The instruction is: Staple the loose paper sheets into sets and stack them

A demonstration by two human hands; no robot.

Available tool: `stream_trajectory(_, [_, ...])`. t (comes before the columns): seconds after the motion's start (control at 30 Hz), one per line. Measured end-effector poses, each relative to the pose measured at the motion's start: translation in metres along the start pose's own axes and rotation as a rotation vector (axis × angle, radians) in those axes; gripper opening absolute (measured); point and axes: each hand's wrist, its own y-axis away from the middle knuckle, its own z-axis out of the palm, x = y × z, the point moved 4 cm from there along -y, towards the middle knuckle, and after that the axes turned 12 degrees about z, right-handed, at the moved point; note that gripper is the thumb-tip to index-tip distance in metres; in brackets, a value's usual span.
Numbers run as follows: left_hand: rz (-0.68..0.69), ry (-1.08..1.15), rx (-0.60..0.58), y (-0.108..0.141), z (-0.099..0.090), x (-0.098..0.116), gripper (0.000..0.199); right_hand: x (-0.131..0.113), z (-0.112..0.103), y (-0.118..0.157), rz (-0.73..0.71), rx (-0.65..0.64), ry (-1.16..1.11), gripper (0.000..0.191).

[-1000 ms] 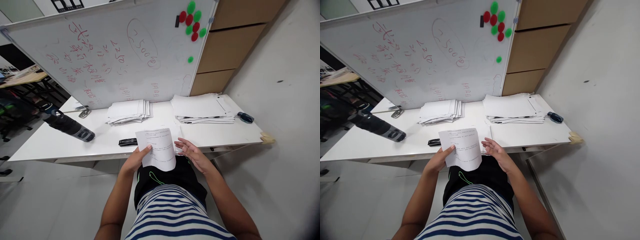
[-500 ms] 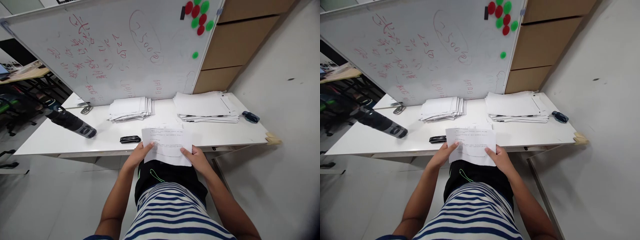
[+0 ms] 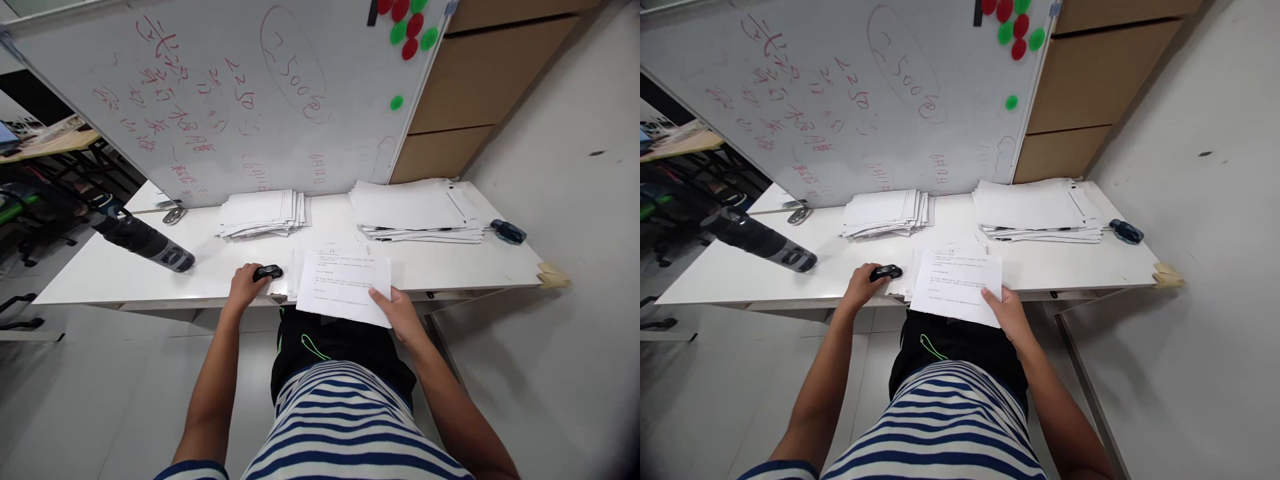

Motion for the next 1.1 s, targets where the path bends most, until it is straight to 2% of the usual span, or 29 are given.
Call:
stream_trajectory(0.13, [0.023,0.063,0.068,-0.001,0.003,-0.007,0.033,0.004,0.004,0.001,0.03,-0.018,-0.016,0.05])
stream_trajectory(0.27, [-0.002,0.192,0.099,0.004,0.001,-0.004,0.034,-0.001,0.018,0.002,0.053,-0.083,0.007,0.05])
stream_trajectory(0.47, [-0.02,0.302,0.059,0.013,0.002,0.005,0.038,-0.006,0.042,0.0,0.052,-0.168,0.099,0.046])
stream_trajectory(0.6, [-0.006,0.289,0.034,0.013,0.003,0.007,0.037,-0.005,0.055,-0.002,0.037,-0.183,0.152,0.045])
stream_trajectory(0.8, [0.072,0.14,-0.044,0.01,0.005,0.012,0.032,-0.005,0.071,-0.004,0.018,-0.214,0.214,0.046])
stream_trajectory(0.9, [0.064,0.11,-0.137,0.009,-0.004,0.013,0.041,-0.005,0.073,-0.004,-0.016,-0.197,0.221,0.045])
stream_trajectory(1.0, [0.022,0.203,-0.245,0.008,-0.023,0.013,0.051,-0.006,0.073,-0.003,-0.021,-0.211,0.221,0.044])
stream_trajectory(1.1, [-0.046,0.338,-0.216,-0.001,-0.038,0.02,0.053,-0.008,0.074,0.0,-0.021,-0.207,0.232,0.045])
